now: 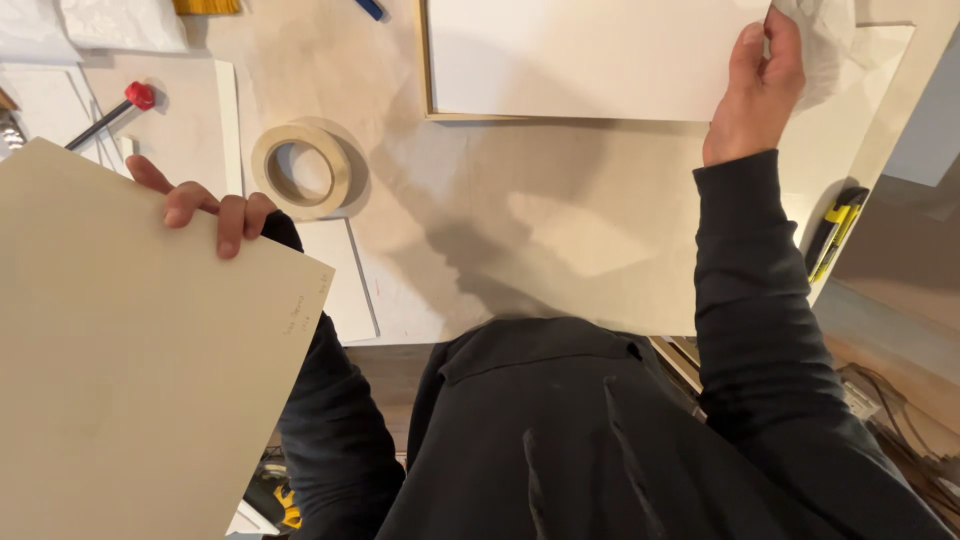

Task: Positioning an artwork on a backing board, applying adhesive hinges, and cleaning the surface during the framing process.

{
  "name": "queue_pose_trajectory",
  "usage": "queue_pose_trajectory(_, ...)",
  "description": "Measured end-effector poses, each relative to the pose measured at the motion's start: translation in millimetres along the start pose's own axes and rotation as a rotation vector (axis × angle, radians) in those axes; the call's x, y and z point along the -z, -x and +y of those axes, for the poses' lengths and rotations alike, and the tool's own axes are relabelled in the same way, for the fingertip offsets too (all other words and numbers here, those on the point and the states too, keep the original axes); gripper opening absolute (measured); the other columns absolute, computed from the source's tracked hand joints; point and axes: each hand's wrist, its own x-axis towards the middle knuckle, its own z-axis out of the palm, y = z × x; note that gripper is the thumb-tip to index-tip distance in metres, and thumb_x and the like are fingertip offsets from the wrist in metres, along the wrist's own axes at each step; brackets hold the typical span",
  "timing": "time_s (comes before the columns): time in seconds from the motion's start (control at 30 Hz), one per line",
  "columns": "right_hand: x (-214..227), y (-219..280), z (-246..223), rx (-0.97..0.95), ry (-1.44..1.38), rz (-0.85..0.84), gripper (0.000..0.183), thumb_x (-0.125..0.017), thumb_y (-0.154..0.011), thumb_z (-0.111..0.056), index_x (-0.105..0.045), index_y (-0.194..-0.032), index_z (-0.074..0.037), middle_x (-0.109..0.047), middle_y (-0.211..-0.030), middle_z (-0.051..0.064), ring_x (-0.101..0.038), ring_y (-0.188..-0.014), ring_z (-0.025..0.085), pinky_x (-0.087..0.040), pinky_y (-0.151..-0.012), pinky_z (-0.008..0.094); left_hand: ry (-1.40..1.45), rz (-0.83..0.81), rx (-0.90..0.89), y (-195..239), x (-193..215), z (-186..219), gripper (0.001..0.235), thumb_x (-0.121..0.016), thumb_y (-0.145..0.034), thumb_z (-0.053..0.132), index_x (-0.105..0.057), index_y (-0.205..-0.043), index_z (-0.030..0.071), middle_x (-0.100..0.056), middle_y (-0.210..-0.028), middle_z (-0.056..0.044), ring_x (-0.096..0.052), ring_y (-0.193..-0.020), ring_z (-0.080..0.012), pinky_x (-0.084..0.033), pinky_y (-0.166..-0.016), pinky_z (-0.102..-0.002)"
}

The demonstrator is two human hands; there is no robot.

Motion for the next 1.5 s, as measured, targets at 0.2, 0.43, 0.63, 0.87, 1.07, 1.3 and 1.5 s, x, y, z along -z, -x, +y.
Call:
queue_pose_trajectory(0.2, -6.5, 2.9, -12.2, 0.123, 0.273, -0.052, 0.038, -0.058, -0.122, -0.020, -0.054, -0.153, 0.001, -0.058, -0.115, 0.002, -0.053, -0.100, 0.011, -0.048, -0.092, 0.028, -0.046, 0.047, 0.080, -9.8, 1.8, -1.8, 0.060, -0.045, -0.111, 0.048, -0.040, -0.159, 0.012, -0.070, -0.118, 0.001, -0.059, -0.077, -0.0110, -0.036, -0.080, -0.025)
queue_pose_trajectory(0.43, -7.9, 1.4, -11.0, 0.179, 0.487, -0.048, 0.034, -0.051, -0.123, -0.019, -0.061, -0.152, -0.005, -0.071, -0.116, 0.005, -0.063, -0.103, 0.017, -0.054, -0.098, 0.030, -0.021, -0.010, 0.134, -24.9, 30.7, -7.5, 0.059, -0.044, -0.112, 0.045, -0.042, -0.161, 0.012, -0.070, -0.119, 0.000, -0.059, -0.077, -0.0134, -0.036, -0.087, -0.031)
queue_pose_trajectory(0.63, -12.1, 3.8, -4.5, 0.284, 0.630, -0.076, 0.033, -0.055, -0.119, -0.010, -0.057, -0.151, -0.002, -0.062, -0.119, 0.009, -0.059, -0.103, 0.019, -0.053, -0.093, 0.033, -0.033, -0.060, 0.237, -33.4, 52.2, 0.2, 0.055, -0.039, -0.115, 0.044, -0.041, -0.162, 0.015, -0.071, -0.121, 0.001, -0.061, -0.079, -0.0154, -0.038, -0.081, -0.030)
queue_pose_trajectory(0.87, -13.3, 2.8, -3.8, 0.203, 0.636, -0.060, 0.035, -0.068, -0.118, -0.016, -0.058, -0.151, -0.007, -0.052, -0.110, 0.006, -0.053, -0.092, 0.016, -0.052, -0.083, 0.029, -0.028, -0.111, 0.271, -42.8, 71.0, 0.6, 0.057, -0.040, -0.112, 0.046, -0.041, -0.161, 0.017, -0.072, -0.121, 0.002, -0.062, -0.077, -0.0152, -0.039, -0.083, -0.031)
queue_pose_trajectory(1.07, -4.4, 2.4, 3.9, 0.309, 0.653, -0.082, 0.034, -0.064, -0.119, -0.015, -0.058, -0.151, -0.008, -0.051, -0.125, 0.010, -0.060, -0.107, 0.017, -0.055, -0.086, 0.029, 0.002, -0.017, 0.250, -29.1, 60.9, -7.3, 0.056, -0.039, -0.115, 0.047, -0.041, -0.163, 0.017, -0.071, -0.121, 0.003, -0.060, -0.079, -0.0133, -0.037, -0.081, -0.029)
queue_pose_trajectory(1.3, 13.0, -0.8, 4.3, 0.191, 0.578, -0.137, 0.031, -0.068, -0.114, -0.007, -0.064, -0.144, -0.004, -0.057, -0.132, 0.010, -0.066, -0.110, 0.020, -0.060, -0.097, 0.033, -0.009, 0.014, 0.242, -33.5, 66.0, -6.7, 0.053, -0.039, -0.115, 0.048, -0.038, -0.160, 0.020, -0.071, -0.121, 0.003, -0.061, -0.080, -0.0120, -0.037, -0.082, -0.027)
queue_pose_trajectory(1.5, 10.3, 2.6, -1.2, 0.115, 0.617, -0.135, 0.045, -0.076, -0.106, -0.001, -0.063, -0.149, -0.006, -0.058, -0.120, 0.010, -0.065, -0.103, 0.020, -0.059, -0.091, 0.031, 0.016, 0.068, 0.240, -34.7, 68.6, -11.6, 0.058, -0.037, -0.112, 0.048, -0.035, -0.162, 0.020, -0.069, -0.120, 0.001, -0.060, -0.080, -0.0155, -0.038, -0.077, -0.028)
